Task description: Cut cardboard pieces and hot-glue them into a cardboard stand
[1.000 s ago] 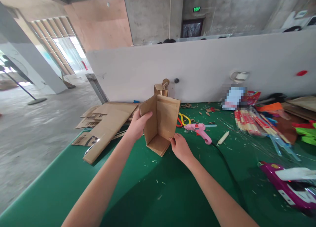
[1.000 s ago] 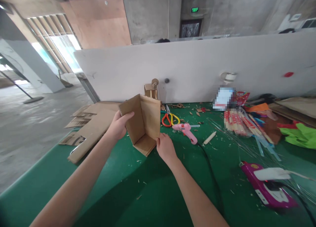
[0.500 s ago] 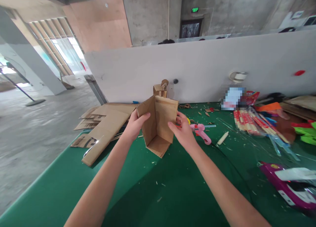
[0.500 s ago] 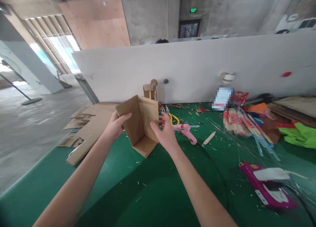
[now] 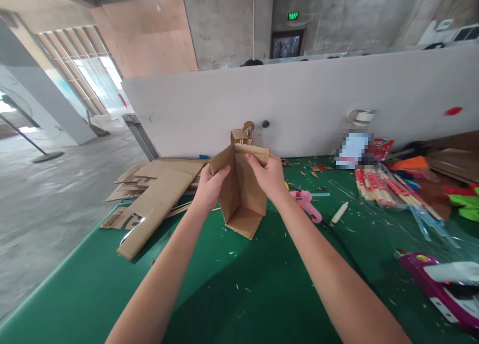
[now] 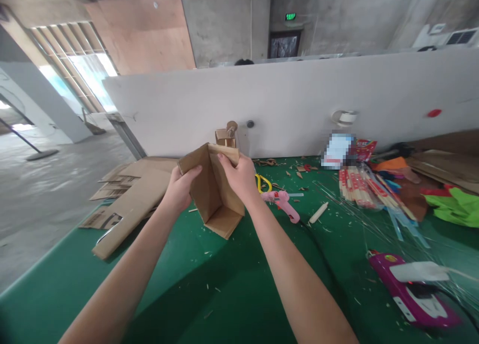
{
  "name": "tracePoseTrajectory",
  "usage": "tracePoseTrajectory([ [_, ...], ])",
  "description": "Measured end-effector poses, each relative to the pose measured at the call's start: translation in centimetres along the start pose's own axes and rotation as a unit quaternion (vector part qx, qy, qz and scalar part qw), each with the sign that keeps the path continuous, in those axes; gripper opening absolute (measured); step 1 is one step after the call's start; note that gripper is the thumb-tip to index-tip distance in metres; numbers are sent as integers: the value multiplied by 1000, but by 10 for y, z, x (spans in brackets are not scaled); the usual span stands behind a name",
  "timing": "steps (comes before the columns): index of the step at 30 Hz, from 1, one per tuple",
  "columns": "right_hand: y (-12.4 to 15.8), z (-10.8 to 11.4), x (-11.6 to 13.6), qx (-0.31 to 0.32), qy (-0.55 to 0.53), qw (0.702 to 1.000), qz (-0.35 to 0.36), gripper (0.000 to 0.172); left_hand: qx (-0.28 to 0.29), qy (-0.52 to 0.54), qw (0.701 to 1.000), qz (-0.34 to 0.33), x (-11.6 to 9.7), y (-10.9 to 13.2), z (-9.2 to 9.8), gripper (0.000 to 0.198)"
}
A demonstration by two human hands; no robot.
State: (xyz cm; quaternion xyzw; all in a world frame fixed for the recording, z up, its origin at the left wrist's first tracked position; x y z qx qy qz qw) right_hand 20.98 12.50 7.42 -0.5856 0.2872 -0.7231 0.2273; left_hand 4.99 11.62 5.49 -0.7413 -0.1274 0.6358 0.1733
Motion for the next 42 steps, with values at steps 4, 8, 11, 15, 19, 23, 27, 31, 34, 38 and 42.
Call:
tracePoseTrajectory([
  [4,-2,2,-7,-13,-14,1000,-9,24,6,-31,999,14,4,-2,-2,32],
  [8,-1,5,-16,-17,-31,999,-7,26,10,-25,999,21,10,-1,-5,33],
  [11,0,7,-19,-12,-42,999,-10,26,15,14,999,25,12,1,-8,34],
  [15,1,7,-18,-1,-42,999,-24,25,40,72,996,45,10,4,-12,45],
  [19,2,6,-15,2,-42,999,-5,25,72,120,987,74,11,6,-15,61],
  [23,3,4,-15,5,-30,999,10,26,87,148,981,89,18,6,-14,62],
  [27,3,4,-15,5,-22,999,23,26,102,153,979,91,22,6,-15,62],
  [31,4,4,-14,2,-21,999,43,27,102,158,977,100,22,8,-15,66],
  [34,4,5,-16,-4,-29,999,39,28,99,153,979,96,22,9,-16,67],
  [38,5,6,-17,-9,-28,999,40,28,112,132,981,83,23,9,-16,65],
  [42,5,4,-16,-6,-28,998,54,30,116,127,982,78,27,10,-16,65],
])
Point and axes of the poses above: each hand's wrist, its own y-axis away from the middle knuckle, its own z-axis out of the back of the hand, x = y × z, the point moved 6 cm from there along -y, towards the middle knuckle, and after that the axes turned 6 degrees about x, right-handed, at the moved point
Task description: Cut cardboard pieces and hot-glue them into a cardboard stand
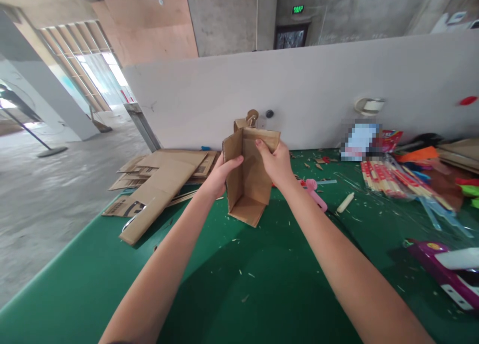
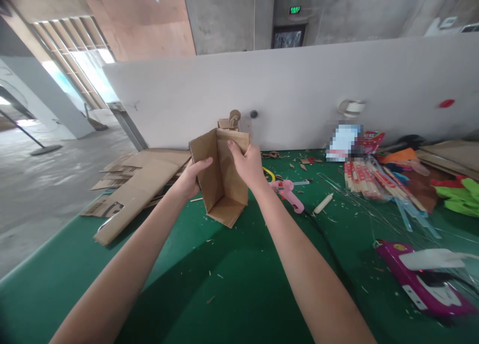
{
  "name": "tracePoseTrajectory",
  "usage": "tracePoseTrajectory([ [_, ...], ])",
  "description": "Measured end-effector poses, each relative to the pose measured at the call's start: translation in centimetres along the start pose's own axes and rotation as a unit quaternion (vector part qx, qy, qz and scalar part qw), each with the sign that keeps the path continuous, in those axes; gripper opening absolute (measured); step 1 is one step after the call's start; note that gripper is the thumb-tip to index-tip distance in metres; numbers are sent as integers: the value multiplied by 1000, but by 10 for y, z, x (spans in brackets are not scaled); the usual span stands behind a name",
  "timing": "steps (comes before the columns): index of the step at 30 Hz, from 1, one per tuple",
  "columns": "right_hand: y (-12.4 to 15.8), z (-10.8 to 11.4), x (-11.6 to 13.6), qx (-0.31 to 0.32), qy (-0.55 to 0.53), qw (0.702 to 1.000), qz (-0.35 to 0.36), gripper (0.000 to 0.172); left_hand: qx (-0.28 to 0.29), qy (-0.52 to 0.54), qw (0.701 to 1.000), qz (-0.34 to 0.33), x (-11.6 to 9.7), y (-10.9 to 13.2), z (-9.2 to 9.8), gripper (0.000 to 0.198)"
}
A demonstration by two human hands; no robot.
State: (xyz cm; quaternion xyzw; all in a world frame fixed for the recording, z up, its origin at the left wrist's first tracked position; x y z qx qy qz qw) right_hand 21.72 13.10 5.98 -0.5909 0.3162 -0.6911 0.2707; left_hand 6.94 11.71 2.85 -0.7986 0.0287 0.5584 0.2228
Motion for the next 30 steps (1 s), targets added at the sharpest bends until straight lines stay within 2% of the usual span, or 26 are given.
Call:
tracePoseTrajectory([
  [8,1,-2,-6,-5,-33,999,5,33,9,18,1000,-8,4,1,-1,60],
  [15,12,-3,-16,4,-48,995,-93,34,17,-36,999,-7,7,4,12,51],
  [18,33,-4,-31,28,-9,986,-162,33,12,-34,999,19,22,14,18,51],
  [21,62,-9,-48,58,-40,976,-206,31,1,-35,999,26,41,30,24,49],
  [25,95,-16,-65,82,-62,970,-221,29,-8,-24,999,28,67,47,30,47],
  [30,101,-19,-71,106,-53,976,-181,25,-61,-1,998,21,88,54,36,44],
])
Point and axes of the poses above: each hand's wrist, its own y-axis away from the middle knuckle, its own z-axis out of the back of the hand, x = y × z, the point moved 6 cm from there along -y, towards the middle knuckle, and after that the axes turned 6 degrees about x, right-handed, at the moved point
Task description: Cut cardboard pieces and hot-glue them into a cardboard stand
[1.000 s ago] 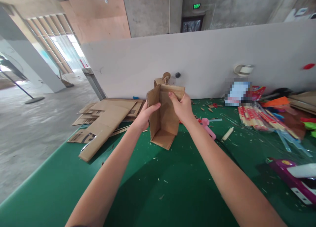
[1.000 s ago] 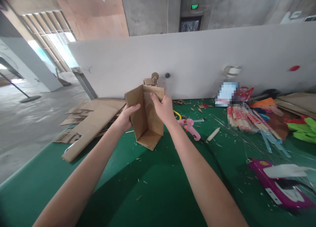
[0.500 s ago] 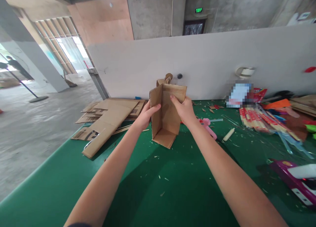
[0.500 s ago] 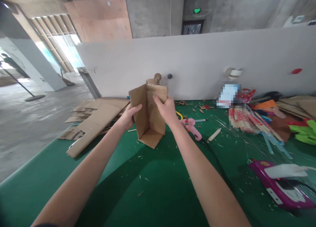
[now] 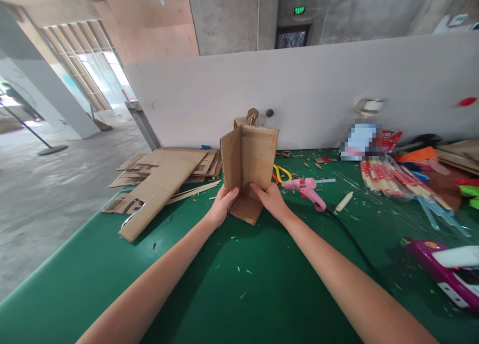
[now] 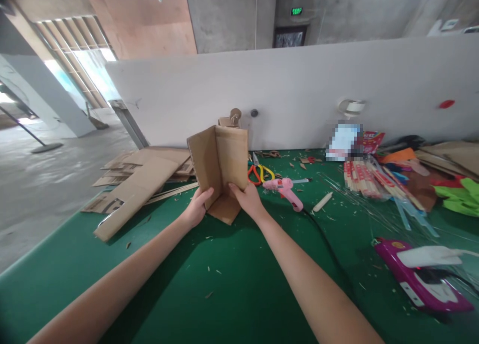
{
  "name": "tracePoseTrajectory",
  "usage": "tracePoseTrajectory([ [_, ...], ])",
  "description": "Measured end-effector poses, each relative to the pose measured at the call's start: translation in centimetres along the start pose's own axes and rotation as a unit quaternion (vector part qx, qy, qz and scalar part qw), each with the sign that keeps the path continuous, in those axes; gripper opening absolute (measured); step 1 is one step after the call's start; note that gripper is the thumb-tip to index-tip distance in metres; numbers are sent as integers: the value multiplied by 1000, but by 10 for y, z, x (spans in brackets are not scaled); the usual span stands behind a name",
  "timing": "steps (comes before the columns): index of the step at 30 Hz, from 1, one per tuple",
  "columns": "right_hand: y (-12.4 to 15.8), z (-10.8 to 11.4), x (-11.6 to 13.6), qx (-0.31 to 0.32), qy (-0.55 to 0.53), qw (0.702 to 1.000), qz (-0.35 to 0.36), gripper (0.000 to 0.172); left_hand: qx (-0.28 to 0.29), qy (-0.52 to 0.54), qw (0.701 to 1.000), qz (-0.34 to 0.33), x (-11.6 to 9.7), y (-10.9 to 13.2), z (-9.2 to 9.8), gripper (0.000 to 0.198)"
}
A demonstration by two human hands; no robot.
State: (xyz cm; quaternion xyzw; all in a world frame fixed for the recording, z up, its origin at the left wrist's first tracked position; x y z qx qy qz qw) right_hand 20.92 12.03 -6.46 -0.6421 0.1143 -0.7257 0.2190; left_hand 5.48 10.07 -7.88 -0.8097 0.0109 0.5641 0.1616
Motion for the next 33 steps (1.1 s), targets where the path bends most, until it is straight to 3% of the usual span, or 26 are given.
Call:
tracePoseTrajectory([
  [7,-4,1,-9,27,5,1000,0,29,-33,-19,997,66,11,0,5,46],
  [18,-4,0,-9,28,-15,999,5,27,-63,-57,994,75,12,-2,5,40],
  [21,-4,-1,-11,22,-47,998,-23,30,-74,-91,992,51,8,-5,8,35],
  [24,-4,-2,-15,25,-101,993,-56,34,-76,-203,976,3,-8,-7,9,23],
  [27,-5,-2,-17,19,-135,988,-75,35,-40,-274,960,-48,-26,-5,6,30],
  [30,-6,1,-19,0,-143,985,-94,38,-22,-218,972,-87,-39,-1,9,47],
  [33,-7,2,-19,-1,-140,984,-106,39,-59,-147,984,-77,-43,2,23,52],
])
Point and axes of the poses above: each hand's wrist, its own y-axis away from the middle knuckle, its own z-axis out of the back of the hand, x = y × z, the point moved 6 cm from there along -y, towards the middle knuckle, and after that the axes turned 6 degrees about x, right-handed, at the moved point
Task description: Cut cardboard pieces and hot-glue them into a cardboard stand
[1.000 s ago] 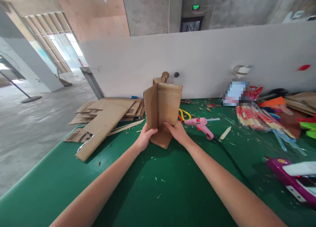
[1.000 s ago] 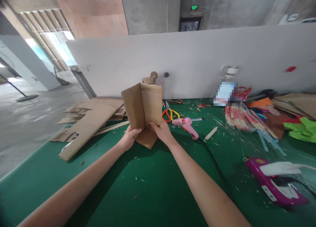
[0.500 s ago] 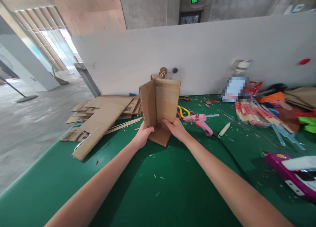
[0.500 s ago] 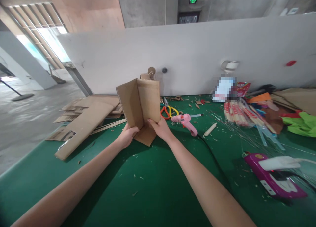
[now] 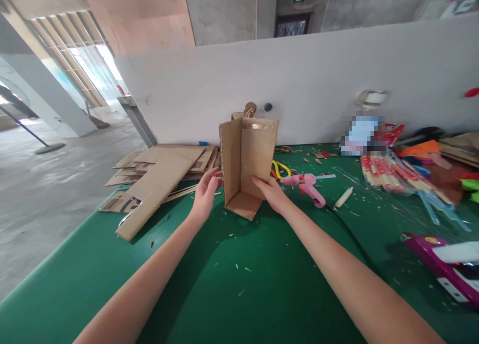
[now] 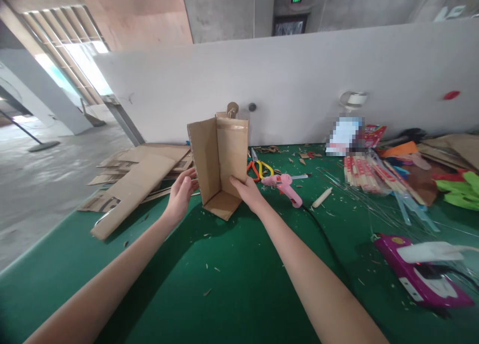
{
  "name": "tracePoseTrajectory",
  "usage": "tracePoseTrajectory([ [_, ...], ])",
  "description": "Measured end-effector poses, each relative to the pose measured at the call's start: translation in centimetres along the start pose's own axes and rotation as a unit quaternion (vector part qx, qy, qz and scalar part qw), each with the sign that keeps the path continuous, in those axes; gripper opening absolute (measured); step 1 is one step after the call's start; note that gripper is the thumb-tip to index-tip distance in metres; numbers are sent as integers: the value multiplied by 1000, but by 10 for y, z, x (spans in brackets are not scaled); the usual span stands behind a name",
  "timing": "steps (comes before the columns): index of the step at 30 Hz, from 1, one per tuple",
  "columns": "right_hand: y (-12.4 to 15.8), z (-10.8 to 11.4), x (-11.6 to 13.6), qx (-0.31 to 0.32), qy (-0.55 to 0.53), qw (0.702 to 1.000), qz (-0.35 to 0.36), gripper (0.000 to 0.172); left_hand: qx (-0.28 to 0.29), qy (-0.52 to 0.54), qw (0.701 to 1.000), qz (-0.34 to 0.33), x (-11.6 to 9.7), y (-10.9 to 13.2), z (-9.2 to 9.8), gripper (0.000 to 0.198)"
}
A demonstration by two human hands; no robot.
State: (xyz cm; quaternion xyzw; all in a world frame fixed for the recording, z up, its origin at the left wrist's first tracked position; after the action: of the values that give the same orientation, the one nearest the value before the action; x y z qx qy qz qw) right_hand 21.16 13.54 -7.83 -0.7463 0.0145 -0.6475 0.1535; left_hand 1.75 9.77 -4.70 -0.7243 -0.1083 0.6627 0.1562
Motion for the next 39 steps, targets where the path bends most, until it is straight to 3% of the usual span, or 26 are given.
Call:
tracePoseTrajectory([
  [6,-1,-8,12,24,-30,999,-9,35,78,6,993,92,2,-2,6,57],
  [12,4,-25,25,65,-63,994,-53,35,154,167,956,185,3,3,-2,57],
  [15,9,-36,30,86,-82,991,-68,34,151,184,944,228,4,7,-2,62],
  [19,9,-43,35,107,-45,992,-40,33,143,187,947,219,2,10,-2,70],
  [22,7,-45,34,114,-14,993,-18,32,132,186,949,216,3,11,-1,66],
  [26,4,-36,45,88,127,988,20,37,111,212,949,205,6,10,2,60],
  [28,1,-26,65,61,252,964,52,40,98,235,944,209,7,9,6,56],
  [32,-18,7,117,12,496,864,83,33,77,303,924,220,9,8,12,49],
  [35,-48,32,131,35,636,771,-18,31,89,354,903,228,13,8,14,51],
  [38,-77,46,115,95,723,667,-152,35,108,379,891,226,19,8,15,53],
  [39,-85,47,107,106,728,654,-176,36,114,382,889,224,21,8,16,53],
])
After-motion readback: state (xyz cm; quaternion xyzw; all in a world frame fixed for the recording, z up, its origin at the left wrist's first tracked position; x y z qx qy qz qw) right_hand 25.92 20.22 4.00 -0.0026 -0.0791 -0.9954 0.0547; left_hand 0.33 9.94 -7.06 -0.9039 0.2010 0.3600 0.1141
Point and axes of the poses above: each hand's wrist, its own y-axis away from the middle knuckle, its own z-axis out of the back of the hand, x = y × z, the point moved 6 cm from there along -y, towards the middle knuckle, and after that the axes turned 6 degrees about x, right-handed, at the moved point
